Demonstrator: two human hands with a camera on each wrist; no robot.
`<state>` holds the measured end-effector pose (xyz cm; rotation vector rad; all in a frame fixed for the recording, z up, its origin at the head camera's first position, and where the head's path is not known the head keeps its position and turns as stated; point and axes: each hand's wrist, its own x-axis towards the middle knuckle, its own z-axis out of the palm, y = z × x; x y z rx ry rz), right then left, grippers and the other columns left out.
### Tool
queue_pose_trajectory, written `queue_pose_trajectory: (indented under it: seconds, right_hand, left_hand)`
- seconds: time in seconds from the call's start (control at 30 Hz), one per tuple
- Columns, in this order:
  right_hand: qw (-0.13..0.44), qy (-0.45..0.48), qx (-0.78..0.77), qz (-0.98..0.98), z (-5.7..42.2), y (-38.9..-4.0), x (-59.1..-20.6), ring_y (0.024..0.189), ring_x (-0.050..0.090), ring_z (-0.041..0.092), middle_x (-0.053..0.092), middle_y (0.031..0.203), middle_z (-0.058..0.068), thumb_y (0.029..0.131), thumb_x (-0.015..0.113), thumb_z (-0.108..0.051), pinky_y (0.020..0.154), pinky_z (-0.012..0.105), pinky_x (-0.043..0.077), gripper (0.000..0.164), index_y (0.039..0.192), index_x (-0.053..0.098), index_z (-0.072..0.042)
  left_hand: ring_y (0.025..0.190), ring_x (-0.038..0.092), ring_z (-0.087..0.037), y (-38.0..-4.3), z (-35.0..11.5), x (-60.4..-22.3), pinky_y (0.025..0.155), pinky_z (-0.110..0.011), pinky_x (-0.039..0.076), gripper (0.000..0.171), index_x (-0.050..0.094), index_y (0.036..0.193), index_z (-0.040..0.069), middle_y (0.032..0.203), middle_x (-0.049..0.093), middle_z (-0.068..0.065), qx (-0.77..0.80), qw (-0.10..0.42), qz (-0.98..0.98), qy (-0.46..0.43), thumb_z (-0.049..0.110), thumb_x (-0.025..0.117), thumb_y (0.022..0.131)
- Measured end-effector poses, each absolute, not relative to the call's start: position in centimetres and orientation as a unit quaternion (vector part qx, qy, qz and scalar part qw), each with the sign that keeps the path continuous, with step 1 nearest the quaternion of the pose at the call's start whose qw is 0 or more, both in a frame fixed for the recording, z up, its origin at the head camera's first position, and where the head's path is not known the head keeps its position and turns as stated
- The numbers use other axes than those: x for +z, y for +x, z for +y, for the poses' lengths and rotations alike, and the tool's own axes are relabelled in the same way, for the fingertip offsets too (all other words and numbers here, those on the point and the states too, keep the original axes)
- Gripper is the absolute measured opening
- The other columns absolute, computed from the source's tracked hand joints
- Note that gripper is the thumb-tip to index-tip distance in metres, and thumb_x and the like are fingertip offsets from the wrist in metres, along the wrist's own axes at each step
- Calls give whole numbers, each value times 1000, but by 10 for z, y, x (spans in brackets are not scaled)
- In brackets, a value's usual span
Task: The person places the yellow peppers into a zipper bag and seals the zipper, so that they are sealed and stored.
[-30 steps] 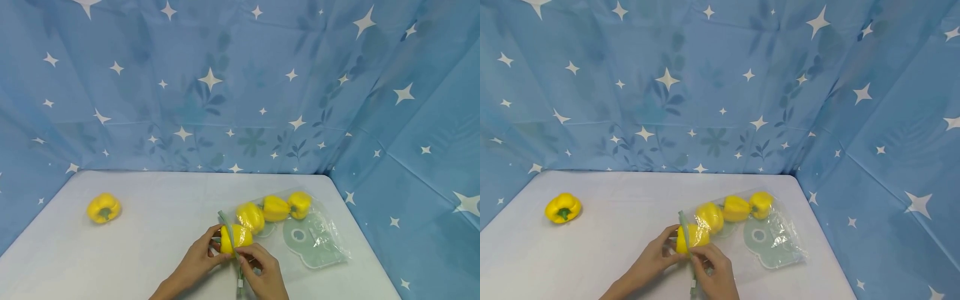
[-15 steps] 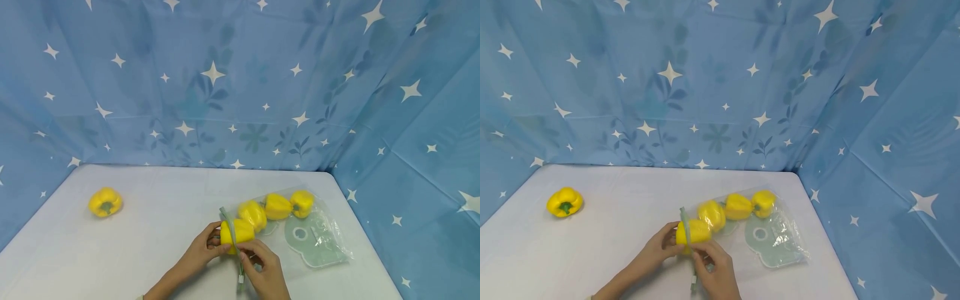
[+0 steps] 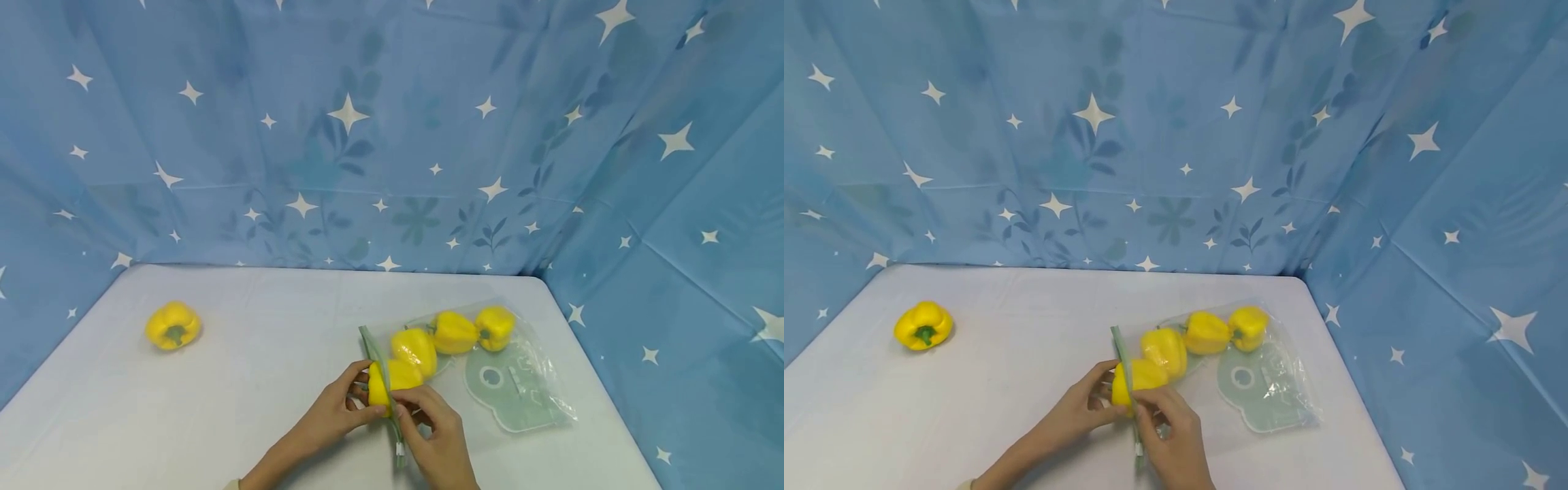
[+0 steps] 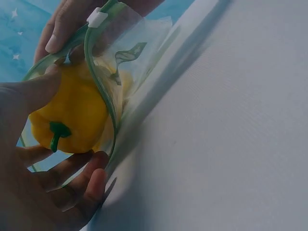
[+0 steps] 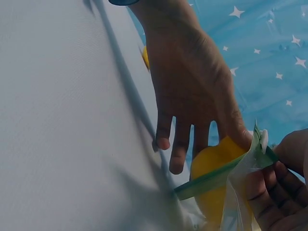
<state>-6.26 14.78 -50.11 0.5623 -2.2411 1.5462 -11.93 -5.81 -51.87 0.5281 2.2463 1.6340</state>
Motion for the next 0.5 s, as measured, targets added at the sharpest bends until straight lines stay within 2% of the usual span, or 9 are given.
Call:
queue_pose_trajectory:
  seconds: [0.2, 0.37, 0.5]
  right_hand:
    - [170, 191, 543, -800, 149, -62, -502, 85, 69, 12, 72, 104, -3, 99, 69, -4, 66, 24, 61, 23, 118, 73, -16]
    - [194, 209, 539, -792, 148, -63, -504, 82, 68, 11, 72, 103, -1, 97, 69, 1, 63, 23, 60, 23, 117, 74, -10]
    - [207, 213, 543, -785, 147, -64, -506, 82, 68, 11, 72, 101, 1, 96, 69, 3, 63, 23, 60, 25, 117, 73, -9]
  left_hand:
    - [101, 65, -11, -118, -48, -516, 77, -23, 55, 76, 42, 155, 13, 137, 63, -11, 547, 132, 803, 195, 41, 78, 94]
    - [99, 63, -11, -120, -37, -518, 74, -23, 53, 55, 55, 135, 18, 128, 67, -4, 528, 111, 818, 200, 40, 79, 92]
    - [97, 63, -13, -123, -31, -522, 70, -24, 53, 42, 56, 121, 19, 120, 69, -3, 521, 103, 824, 198, 35, 79, 90]
